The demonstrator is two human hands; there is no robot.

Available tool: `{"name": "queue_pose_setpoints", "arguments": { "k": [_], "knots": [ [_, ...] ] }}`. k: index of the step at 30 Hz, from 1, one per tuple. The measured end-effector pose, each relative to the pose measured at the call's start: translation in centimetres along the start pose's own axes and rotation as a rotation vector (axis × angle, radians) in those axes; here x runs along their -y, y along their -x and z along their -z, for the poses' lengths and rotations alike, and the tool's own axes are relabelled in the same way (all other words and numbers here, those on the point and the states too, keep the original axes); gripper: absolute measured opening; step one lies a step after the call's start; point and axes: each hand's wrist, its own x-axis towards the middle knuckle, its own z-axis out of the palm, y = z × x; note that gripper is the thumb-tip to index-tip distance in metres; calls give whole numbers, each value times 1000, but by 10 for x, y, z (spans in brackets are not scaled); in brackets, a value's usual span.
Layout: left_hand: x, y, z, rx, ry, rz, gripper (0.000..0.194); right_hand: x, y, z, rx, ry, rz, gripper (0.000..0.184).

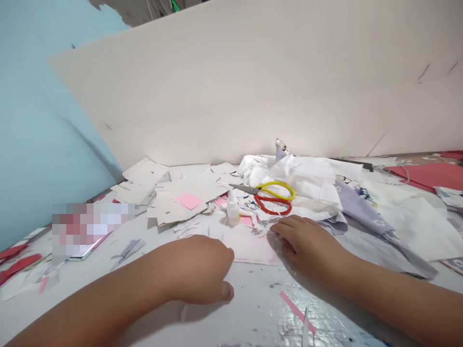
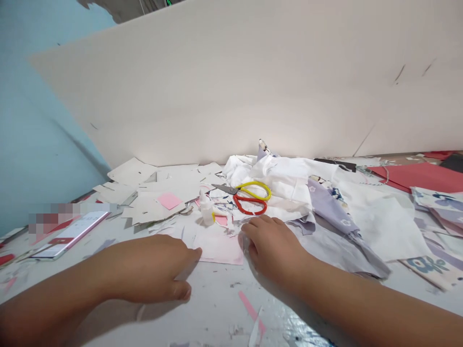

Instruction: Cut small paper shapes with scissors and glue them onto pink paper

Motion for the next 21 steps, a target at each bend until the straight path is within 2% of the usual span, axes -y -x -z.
{"name": "queue_pose_setpoints", "arguments": {
  "k": [6,9,12,14,18,21],
  "knots": [
    [2,2,2,11,0,20,37,-2,2,1,-26,128,121,25],
    [1,2,1,26,4,18,38,-1,4,1,-70,61,280,26],
    [0,1,0,17,4,10,37,6,7,2,3,-72,399,21],
    [-1,0,0,-21,-2,6,35,10,9,2,56,-134,402,21],
    [-2,-5,1,-113,-20,-1,29,11,9,1,57,-181,368,22],
    [-2,-8,-1,-98,-25,1,27,11,9,0,58,-188,363,22]
  ]
}}
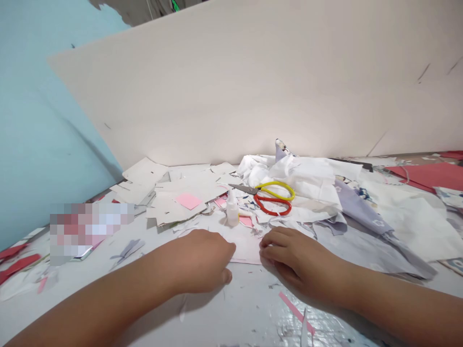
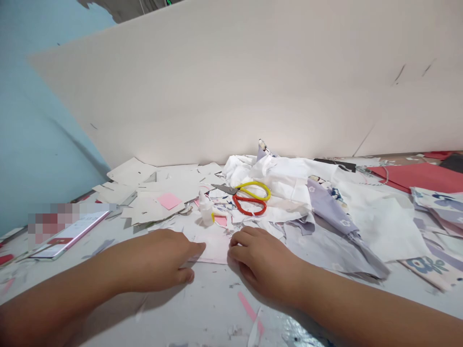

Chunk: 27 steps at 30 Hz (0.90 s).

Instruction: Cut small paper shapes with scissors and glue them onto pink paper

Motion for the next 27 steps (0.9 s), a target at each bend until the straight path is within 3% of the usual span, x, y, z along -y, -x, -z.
{"name": "queue_pose_setpoints", "arguments": {
  "k": [12,27],
  "knots": [
    [0,2,-4,17,27,17,40,0,1,-1,-9,-10,-6,21],
    [-3,9,-1,58,43,79,33,2,1,0,-20,-8,3,21]
  ]
}}
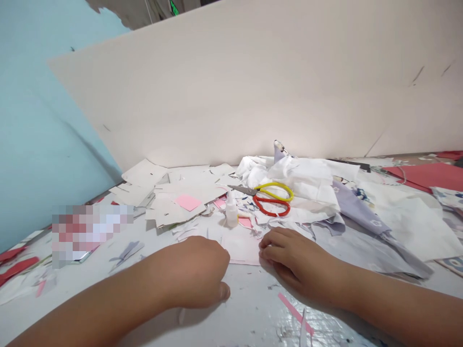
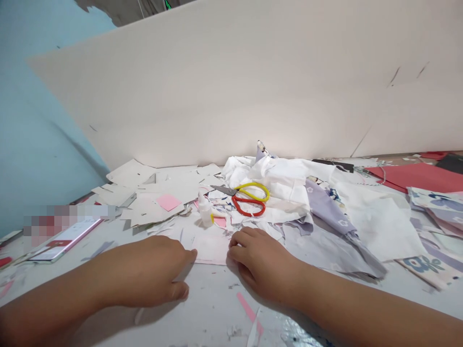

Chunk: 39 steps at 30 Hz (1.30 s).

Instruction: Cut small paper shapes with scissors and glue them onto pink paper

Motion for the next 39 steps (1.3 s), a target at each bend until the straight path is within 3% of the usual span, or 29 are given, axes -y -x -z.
{"name": "queue_pose_setpoints", "arguments": {
  "k": [4,9,11,13,17,22,26,29,35,39],
  "knots": [
    [1,0,-1,-39,-27,-37,30,-8,-1,6,-50,-9,-1,20],
    [0,-10,0,-210,-53,-88,25,-48,-8,17,-341,130,-159,28],
    [1,-20,0,-259,-73,-122,24,-63,-9,17,-282,187,-296,31],
    [6,-32,-2,-325,-100,-133,23,-70,-11,16,-246,267,-316,33],
    [19,-52,-11,-476,-13,-132,26,-63,-23,17,-98,419,-425,33],
    [24,-55,-22,-597,65,-154,25,-54,-49,25,-22,479,-527,23],
    [22,-53,-27,-664,32,-196,28,-55,-66,32,78,432,-604,5],
    [22,-55,-32,-694,-6,-223,29,-53,-67,44,75,384,-662,7],
    [20,-65,-49,-785,10,-310,27,-60,-28,73,-27,164,-841,14],
    [11,-66,-47,-845,21,-324,22,-64,-1,70,-72,-155,-910,6]
  ]
}}
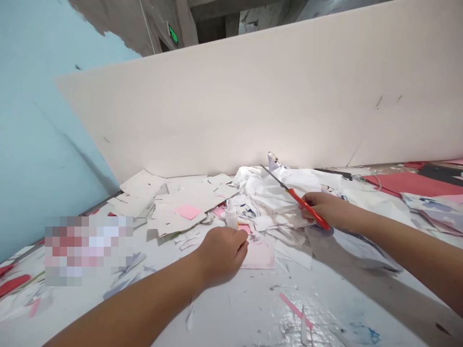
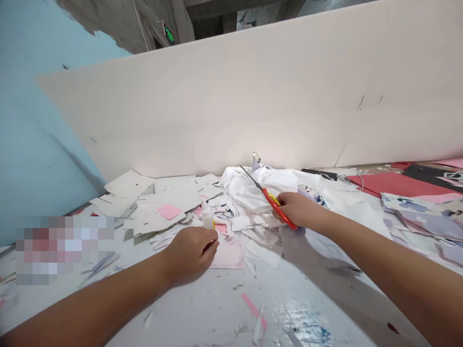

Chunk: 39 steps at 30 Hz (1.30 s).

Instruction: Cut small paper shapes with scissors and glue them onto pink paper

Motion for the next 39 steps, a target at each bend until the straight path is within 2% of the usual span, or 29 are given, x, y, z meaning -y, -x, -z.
{"name": "queue_pose_setpoints", "arguments": {
  "k": [4,6,8,9,13,16,18,23,26,28,30,33,36,39],
  "knots": [
    [-17,-11,9,21,36,-35,13,-2,3,-15,42,-193,16,4],
    [-28,-17,9,89,-3,-96,13,2,0,-23,26,-212,32,10],
    [-38,-25,6,191,-69,-173,23,4,-5,-30,-7,-188,36,21],
    [-42,-30,4,239,-106,-166,27,5,-7,-32,-27,-163,33,27],
    [-55,-57,-1,407,-149,35,44,1,-12,-37,-95,-62,18,37],
    [-61,-74,2,490,-133,110,47,-6,-13,-38,-124,-46,37,27],
    [-64,-82,5,506,-133,159,46,-11,-15,-37,-132,-70,46,22],
    [-61,-91,8,412,-118,256,23,-20,-19,-30,-72,-251,56,20],
    [-57,-93,8,288,-25,326,34,-22,-18,-22,-30,-368,65,23],
    [-55,-93,8,207,197,431,48,-23,-17,-17,-11,-428,69,25],
    [-55,-93,8,182,504,513,60,-22,-15,-12,5,-473,73,24],
    [-58,-94,10,125,820,514,64,-20,-11,-4,27,-526,97,21],
    [-62,-100,12,21,812,490,61,-18,-7,6,43,-564,131,20],
    [-65,-109,17,-58,622,472,53,-19,-3,17,76,-582,165,19]
  ]
}}
